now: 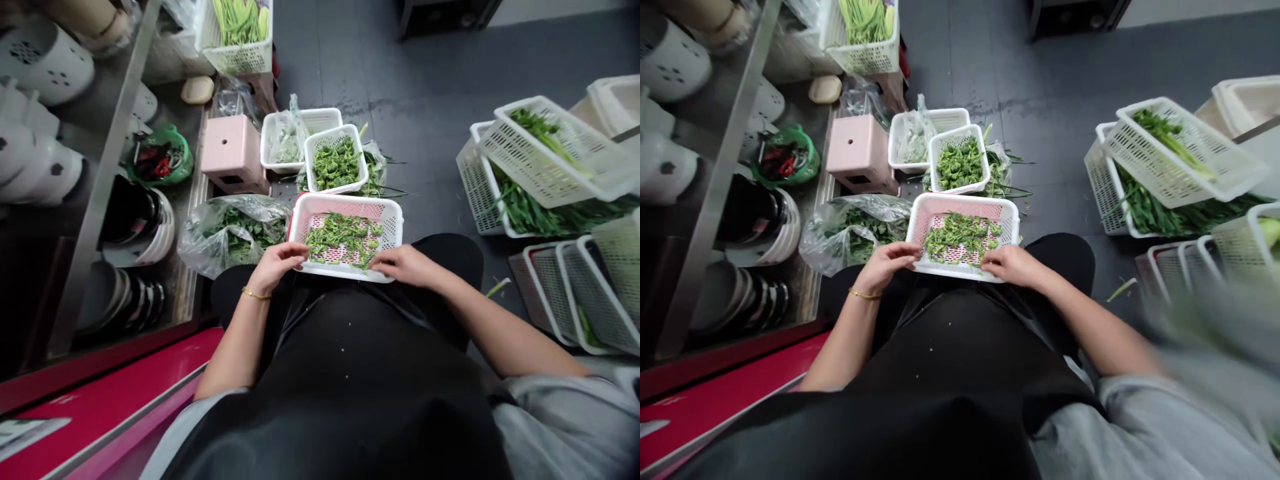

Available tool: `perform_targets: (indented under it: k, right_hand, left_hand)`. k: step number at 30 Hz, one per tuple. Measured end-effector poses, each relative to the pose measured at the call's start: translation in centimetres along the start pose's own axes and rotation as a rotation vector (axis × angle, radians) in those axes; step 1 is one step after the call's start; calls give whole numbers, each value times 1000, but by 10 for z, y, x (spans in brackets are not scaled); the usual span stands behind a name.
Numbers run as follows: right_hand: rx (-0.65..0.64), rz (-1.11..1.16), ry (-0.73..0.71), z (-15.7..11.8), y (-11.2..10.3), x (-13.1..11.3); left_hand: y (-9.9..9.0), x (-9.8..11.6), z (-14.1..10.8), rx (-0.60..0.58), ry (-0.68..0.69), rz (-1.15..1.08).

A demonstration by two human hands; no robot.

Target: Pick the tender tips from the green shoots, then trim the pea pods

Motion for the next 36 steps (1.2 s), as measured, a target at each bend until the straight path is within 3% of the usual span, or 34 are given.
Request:
perform_targets:
  k: [3,5,9,14,17,20,22,24,27,30,33,36]
  right_hand:
    - [225,-216,163,40,-5,8]
    - [215,-373,262,69,2,17]
    - [150,-470,372,104,15,31]
    - [215,-333,339,82,5,22]
    - [333,-131,142,62,10,2]
    - [297,-31,-99,56,19,-14]
    - [246,48,-187,58,16,-17]
    - [302,114,-178,63,4,-15]
    - [397,65,-222,66,-8,-19]
    - [254,-171,-337,66,2,-40]
    - [196,-384,-212,65,24,-61]
    - [211,-337,-23,56,41,-66]
  left_hand:
    - [-5,3,-21,-128,19,94]
    - [-9,9,-26,-143,33,99]
    - [-6,18,-19,-23,56,3]
    - [32,12,11,-36,-90,-172]
    - [66,2,32,-29,-172,-265]
    - [85,-5,46,-37,-133,-395]
    - [83,-6,47,-56,-104,-441]
    - [73,-4,43,-118,-88,-432]
    - [59,4,31,-330,-77,-365]
    - [59,9,22,-438,-87,-308]
    - [69,8,18,-360,-38,-171]
    - [75,4,13,-100,166,238]
Point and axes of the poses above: each hand's wrist, its own z-axis towards the middle knuckle, its own y-axis out of the palm, x = y × z, the point moved 1 cm from there along z, towards the middle knuckle, and after that the axes turned 8 degrees about z, right-handed, at the moved point
